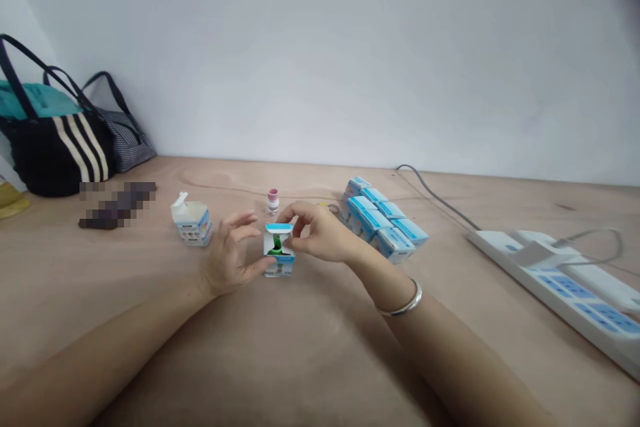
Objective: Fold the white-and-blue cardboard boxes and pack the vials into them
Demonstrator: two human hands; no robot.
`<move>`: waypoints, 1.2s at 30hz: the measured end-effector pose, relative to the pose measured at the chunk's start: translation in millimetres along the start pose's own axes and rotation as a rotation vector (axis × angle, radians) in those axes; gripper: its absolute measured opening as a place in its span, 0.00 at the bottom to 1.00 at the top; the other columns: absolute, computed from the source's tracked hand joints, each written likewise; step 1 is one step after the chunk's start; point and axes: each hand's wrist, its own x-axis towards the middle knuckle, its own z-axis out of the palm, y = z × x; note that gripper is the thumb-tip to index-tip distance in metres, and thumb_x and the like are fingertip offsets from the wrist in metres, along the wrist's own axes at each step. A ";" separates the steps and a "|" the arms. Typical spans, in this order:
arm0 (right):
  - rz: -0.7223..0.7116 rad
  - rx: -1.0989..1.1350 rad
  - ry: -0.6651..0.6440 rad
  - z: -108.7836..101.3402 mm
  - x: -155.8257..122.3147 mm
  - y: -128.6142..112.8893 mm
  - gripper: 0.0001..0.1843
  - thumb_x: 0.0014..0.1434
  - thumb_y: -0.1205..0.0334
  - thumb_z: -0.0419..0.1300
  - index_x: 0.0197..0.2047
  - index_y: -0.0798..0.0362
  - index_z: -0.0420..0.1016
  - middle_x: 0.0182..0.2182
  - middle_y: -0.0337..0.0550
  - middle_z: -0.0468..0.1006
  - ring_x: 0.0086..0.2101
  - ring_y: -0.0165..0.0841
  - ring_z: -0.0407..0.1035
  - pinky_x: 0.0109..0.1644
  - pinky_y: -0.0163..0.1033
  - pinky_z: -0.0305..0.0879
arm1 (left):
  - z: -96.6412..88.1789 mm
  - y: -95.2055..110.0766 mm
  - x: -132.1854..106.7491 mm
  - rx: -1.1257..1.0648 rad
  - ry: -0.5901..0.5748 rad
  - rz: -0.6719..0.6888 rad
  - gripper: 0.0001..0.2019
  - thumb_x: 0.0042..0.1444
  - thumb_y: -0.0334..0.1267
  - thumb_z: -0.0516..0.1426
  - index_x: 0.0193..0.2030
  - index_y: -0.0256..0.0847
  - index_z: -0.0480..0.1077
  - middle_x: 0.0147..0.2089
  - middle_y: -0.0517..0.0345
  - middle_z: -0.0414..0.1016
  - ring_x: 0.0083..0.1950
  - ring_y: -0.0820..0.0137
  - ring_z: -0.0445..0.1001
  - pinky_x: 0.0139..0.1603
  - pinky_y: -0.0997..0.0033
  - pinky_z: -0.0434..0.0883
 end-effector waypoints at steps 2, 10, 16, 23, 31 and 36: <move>-0.093 -0.001 -0.033 -1.4 -0.8 -6.0 0.13 0.46 0.64 0.65 0.38 0.55 0.74 0.37 0.42 0.77 0.29 0.27 0.69 0.33 0.33 0.67 | 0.1 -0.2 2.4 -0.052 -0.057 0.018 0.26 0.47 0.42 0.64 0.51 0.43 0.58 0.56 0.46 0.63 0.53 0.61 0.71 0.53 0.53 0.71; -0.103 -0.178 -0.037 -1.4 -4.5 -9.6 0.08 0.51 0.60 0.64 0.33 0.56 0.77 0.30 0.43 0.78 0.27 0.27 0.70 0.30 0.31 0.65 | -0.5 -2.4 2.5 -0.084 -0.155 0.038 0.19 0.50 0.39 0.61 0.48 0.43 0.63 0.52 0.49 0.69 0.50 0.63 0.73 0.51 0.58 0.72; -0.124 -0.248 -0.068 1.4 -5.4 -15.2 0.05 0.52 0.65 0.63 0.28 0.56 0.79 0.26 0.41 0.75 0.25 0.26 0.68 0.30 0.30 0.62 | -0.9 -1.8 2.0 -0.067 -0.188 0.042 0.13 0.51 0.38 0.61 0.43 0.42 0.67 0.49 0.49 0.69 0.50 0.63 0.73 0.50 0.61 0.73; -0.175 -0.446 -0.136 -2.6 -7.9 -21.5 0.08 0.44 0.63 0.68 0.31 0.53 0.77 0.36 0.43 0.73 0.36 0.33 0.68 0.41 0.37 0.62 | -3.1 2.7 4.1 -0.101 -0.216 0.017 0.13 0.49 0.37 0.61 0.43 0.44 0.67 0.51 0.49 0.67 0.51 0.62 0.72 0.50 0.59 0.73; -0.063 -0.501 -0.149 1.4 -4.0 -10.6 0.14 0.45 0.64 0.67 0.34 0.55 0.67 0.31 0.41 0.73 0.31 0.32 0.66 0.35 0.34 0.59 | 0.1 1.7 -0.3 -0.200 -0.321 -0.133 0.42 0.45 0.35 0.63 0.64 0.42 0.46 0.58 0.42 0.63 0.53 0.58 0.71 0.51 0.54 0.72; 0.127 -0.755 0.057 -19.8 -2.7 -2.6 0.17 0.48 0.59 0.63 0.41 0.56 0.66 0.36 0.49 0.75 0.35 0.37 0.69 0.37 0.37 0.58 | 5.8 -8.9 -5.6 -0.140 -0.346 -0.207 0.37 0.48 0.36 0.62 0.63 0.44 0.49 0.54 0.46 0.66 0.48 0.62 0.73 0.48 0.56 0.73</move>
